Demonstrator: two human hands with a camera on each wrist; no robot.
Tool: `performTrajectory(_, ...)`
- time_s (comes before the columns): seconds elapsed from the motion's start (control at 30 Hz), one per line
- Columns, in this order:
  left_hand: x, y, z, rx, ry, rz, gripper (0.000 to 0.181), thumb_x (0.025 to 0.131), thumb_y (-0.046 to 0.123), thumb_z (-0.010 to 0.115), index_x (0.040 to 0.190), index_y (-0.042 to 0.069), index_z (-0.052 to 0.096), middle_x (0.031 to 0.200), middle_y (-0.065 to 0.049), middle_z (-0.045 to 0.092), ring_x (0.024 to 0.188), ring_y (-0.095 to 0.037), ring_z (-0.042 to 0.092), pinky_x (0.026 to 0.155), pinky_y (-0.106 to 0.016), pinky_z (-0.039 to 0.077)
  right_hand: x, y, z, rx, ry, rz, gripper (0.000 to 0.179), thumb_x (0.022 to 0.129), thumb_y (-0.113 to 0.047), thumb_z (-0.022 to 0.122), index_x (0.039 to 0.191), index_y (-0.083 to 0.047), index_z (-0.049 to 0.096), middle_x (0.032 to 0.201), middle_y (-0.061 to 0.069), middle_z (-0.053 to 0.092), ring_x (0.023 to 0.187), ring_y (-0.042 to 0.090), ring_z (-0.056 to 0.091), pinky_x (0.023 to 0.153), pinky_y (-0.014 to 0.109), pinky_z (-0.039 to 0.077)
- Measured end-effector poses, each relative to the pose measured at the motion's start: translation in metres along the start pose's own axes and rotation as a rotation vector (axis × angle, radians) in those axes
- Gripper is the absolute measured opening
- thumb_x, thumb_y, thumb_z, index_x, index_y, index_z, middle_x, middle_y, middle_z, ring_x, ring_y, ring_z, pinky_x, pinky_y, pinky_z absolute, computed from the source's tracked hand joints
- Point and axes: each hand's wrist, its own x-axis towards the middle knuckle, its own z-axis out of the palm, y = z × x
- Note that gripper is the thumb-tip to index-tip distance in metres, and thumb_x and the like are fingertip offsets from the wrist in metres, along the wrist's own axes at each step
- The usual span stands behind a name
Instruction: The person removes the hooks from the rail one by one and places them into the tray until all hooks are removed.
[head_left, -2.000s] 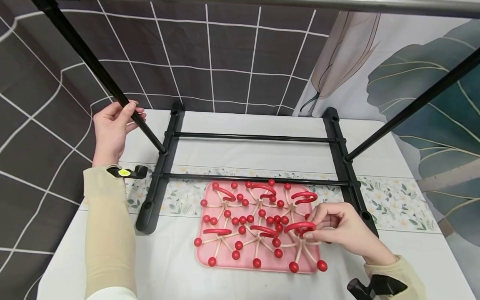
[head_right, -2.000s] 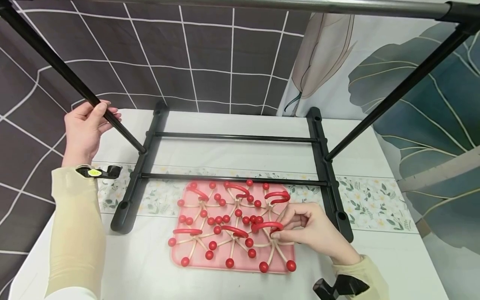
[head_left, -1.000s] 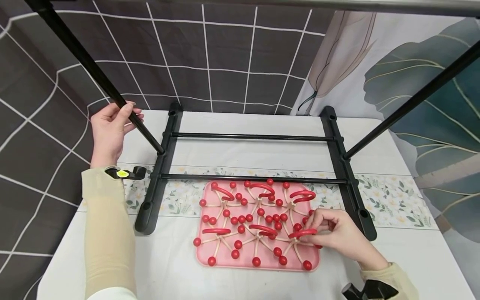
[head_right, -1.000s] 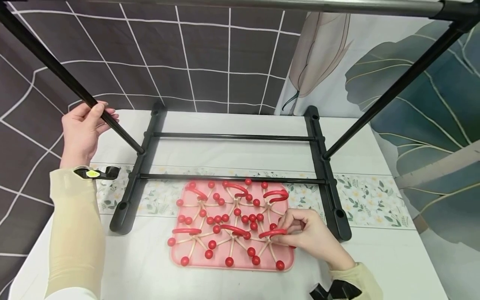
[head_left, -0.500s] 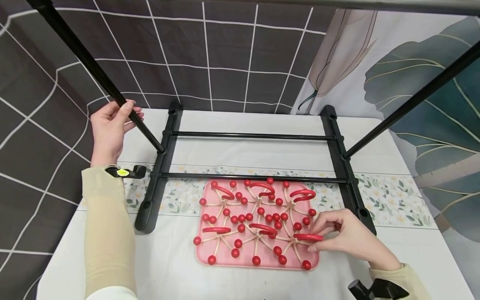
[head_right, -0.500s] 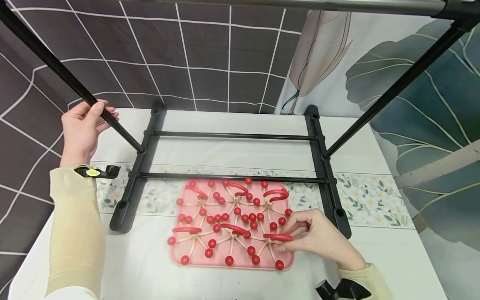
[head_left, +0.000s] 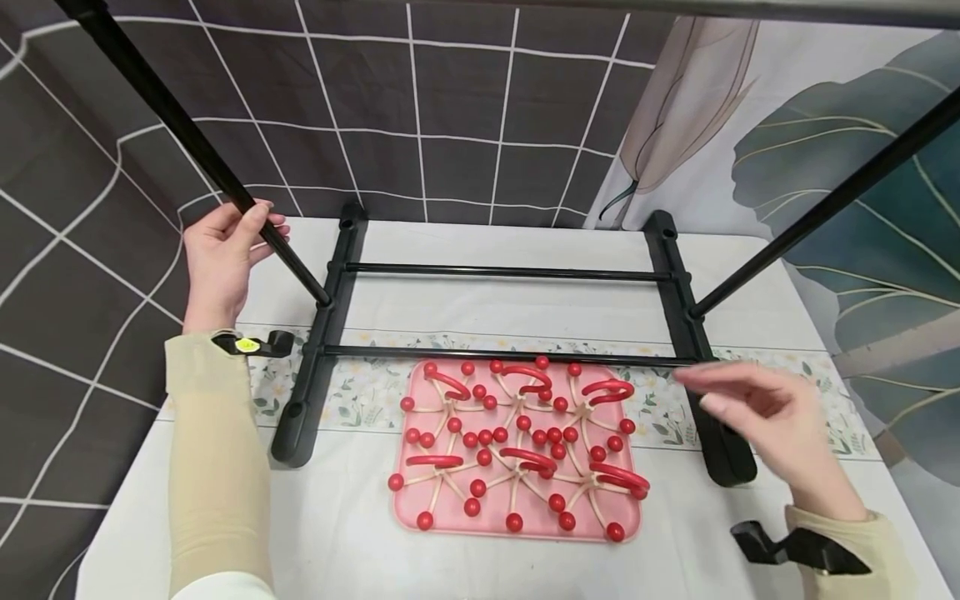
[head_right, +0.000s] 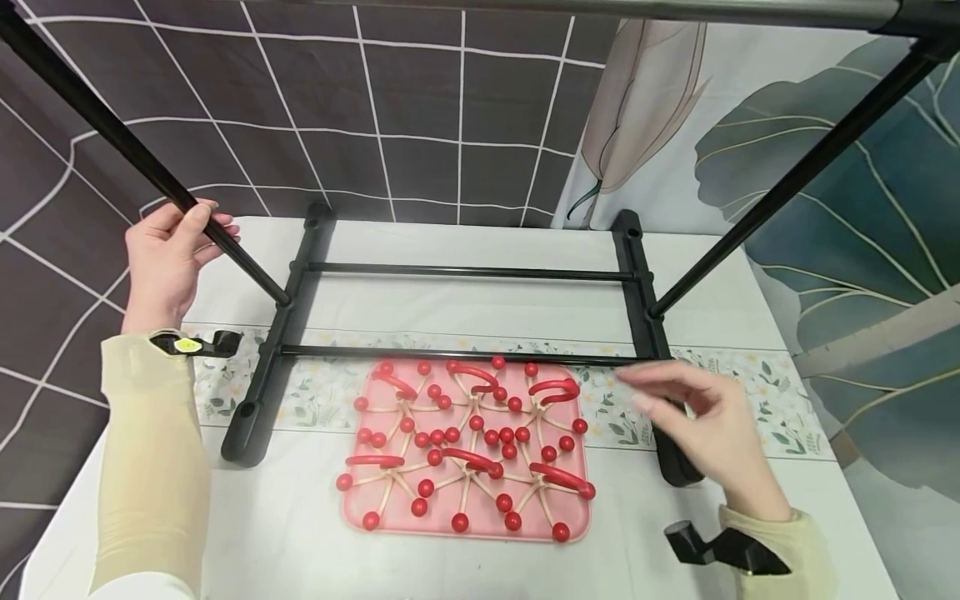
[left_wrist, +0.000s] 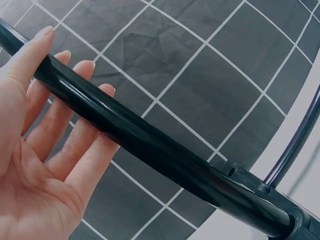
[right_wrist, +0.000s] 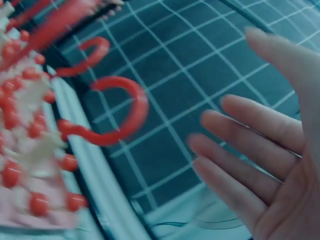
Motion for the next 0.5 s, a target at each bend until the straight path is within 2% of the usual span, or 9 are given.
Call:
performTrajectory(0.13,-0.002,0.000,0.000,0.004,0.008,-0.005,0.023,0.092,0.006,0.076,0.110,-0.008,0.072,0.091,-0.014,0.074,0.081,-0.022,0.074,0.079,-0.028,0.059,0.015,-0.010,-0.017,0.024,0.201,-0.083,0.024,0.084,0.029,0.059,0.108,0.027,0.062,0.114,0.025,0.070,0.109,0.026,0.069,0.092,0.022,0.053)
performTrajectory(0.23,-0.004,0.000,0.000,0.025,0.010,-0.004,0.023,0.092,0.007,0.077,0.111,-0.006,0.072,0.092,-0.014,0.074,0.082,-0.022,0.074,0.081,-0.028,0.059,0.026,-0.015,-0.032,0.059,0.336,-0.155,0.023,0.084,0.028,0.061,0.106,0.031,0.058,0.112,0.027,0.070,0.107,0.027,0.070,0.090,0.022,0.054)
performTrajectory(0.3,-0.006,0.000,0.000,0.049,0.001,-0.002,0.025,0.092,0.007,0.076,0.114,-0.005,0.073,0.095,-0.012,0.075,0.085,-0.021,0.074,0.082,-0.027,0.058,0.031,-0.016,-0.044,0.018,0.405,-0.190,0.025,0.085,0.024,0.063,0.108,0.031,0.058,0.113,0.026,0.070,0.107,0.026,0.070,0.091,0.022,0.053)
performTrajectory(0.4,-0.010,0.001,-0.003,0.107,-0.006,0.018,0.028,0.091,0.006,0.077,0.119,0.000,0.073,0.103,-0.010,0.075,0.093,-0.019,0.073,0.085,-0.024,0.057,0.037,-0.018,-0.061,-0.175,0.504,-0.177,0.028,0.089,0.014,0.066,0.115,0.023,0.063,0.121,0.019,0.070,0.114,0.020,0.067,0.100,0.021,0.047)
performTrajectory(0.43,-0.011,0.002,-0.005,0.141,-0.006,0.027,0.030,0.091,0.005,0.078,0.121,0.001,0.073,0.107,-0.009,0.074,0.097,-0.018,0.072,0.087,-0.023,0.056,0.039,-0.018,-0.067,-0.240,0.524,-0.172,0.030,0.090,0.011,0.067,0.119,0.019,0.064,0.125,0.018,0.068,0.118,0.019,0.065,0.105,0.023,0.044)
performTrajectory(0.5,-0.015,0.004,-0.010,0.257,-0.003,0.039,0.037,0.090,0.005,0.079,0.127,0.005,0.071,0.116,-0.006,0.073,0.105,-0.015,0.069,0.092,-0.022,0.053,0.042,-0.018,-0.078,-0.425,0.572,-0.105,0.033,0.092,0.001,0.069,0.125,0.007,0.067,0.134,0.009,0.065,0.127,0.016,0.058,0.113,0.024,0.034)
